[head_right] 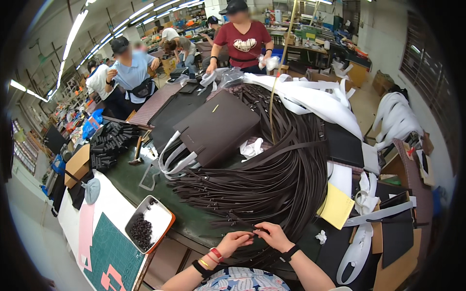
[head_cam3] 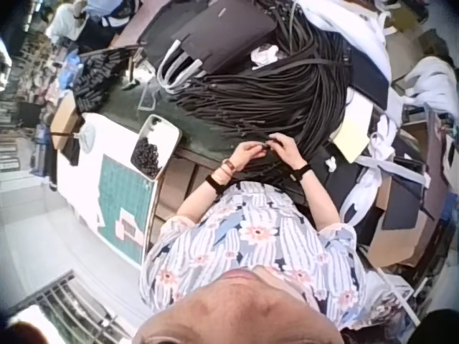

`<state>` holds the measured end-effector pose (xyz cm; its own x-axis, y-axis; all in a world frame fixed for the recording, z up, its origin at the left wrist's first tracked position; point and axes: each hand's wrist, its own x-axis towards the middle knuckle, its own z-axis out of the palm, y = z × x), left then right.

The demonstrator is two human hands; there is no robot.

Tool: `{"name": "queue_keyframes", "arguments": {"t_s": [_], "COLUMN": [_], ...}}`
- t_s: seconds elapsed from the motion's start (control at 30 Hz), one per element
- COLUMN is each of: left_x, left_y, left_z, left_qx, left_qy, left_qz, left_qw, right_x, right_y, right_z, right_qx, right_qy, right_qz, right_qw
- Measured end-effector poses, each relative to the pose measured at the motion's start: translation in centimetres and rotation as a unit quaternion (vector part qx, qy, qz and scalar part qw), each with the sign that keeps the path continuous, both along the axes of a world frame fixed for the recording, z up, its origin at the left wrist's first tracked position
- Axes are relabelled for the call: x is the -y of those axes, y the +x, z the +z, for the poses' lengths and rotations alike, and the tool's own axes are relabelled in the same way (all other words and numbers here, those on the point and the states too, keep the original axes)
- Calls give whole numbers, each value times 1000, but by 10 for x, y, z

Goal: The person attaches small black plastic hardware pieces to the ends of long dark leather straps. They pick up a strap, slide a plastic piece onto the end, and place the finished strap onto a growing pile on the table. The task is performed by hand without tools in a factory setting.

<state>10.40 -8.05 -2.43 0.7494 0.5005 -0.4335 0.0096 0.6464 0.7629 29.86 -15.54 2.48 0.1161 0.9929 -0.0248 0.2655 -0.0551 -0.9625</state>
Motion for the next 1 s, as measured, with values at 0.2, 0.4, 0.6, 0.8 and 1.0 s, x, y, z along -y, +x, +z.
{"name": "queue_keyframes", "arguments": {"t_s": [0.2, 0.4, 0.6, 0.8, 1.0], "left_x": [-7, -7, -13, -46, -60], "left_y": [36, 30, 17, -11, -30], "left_z": [30, -1, -1, -7, 3], "left_qx": [-24, -13, 21, 156, 178], "left_qy": [-10, -43, -41, -140, -168], "left_qz": [78, 133, 45, 123, 92], "left_qw": [997, 990, 998, 970, 965], "right_x": [5, -2, -8, 5, 9], "right_y": [1, -10, -4, 5, 10], "right_z": [2, 6, -8, 8, 16], "right_qx": [-58, -17, -24, -136, -78], "right_qy": [28, 6, 42, -64, -87], "right_qz": [-80, -93, -76, -101, -51], "right_qw": [995, 996, 996, 983, 992]}}
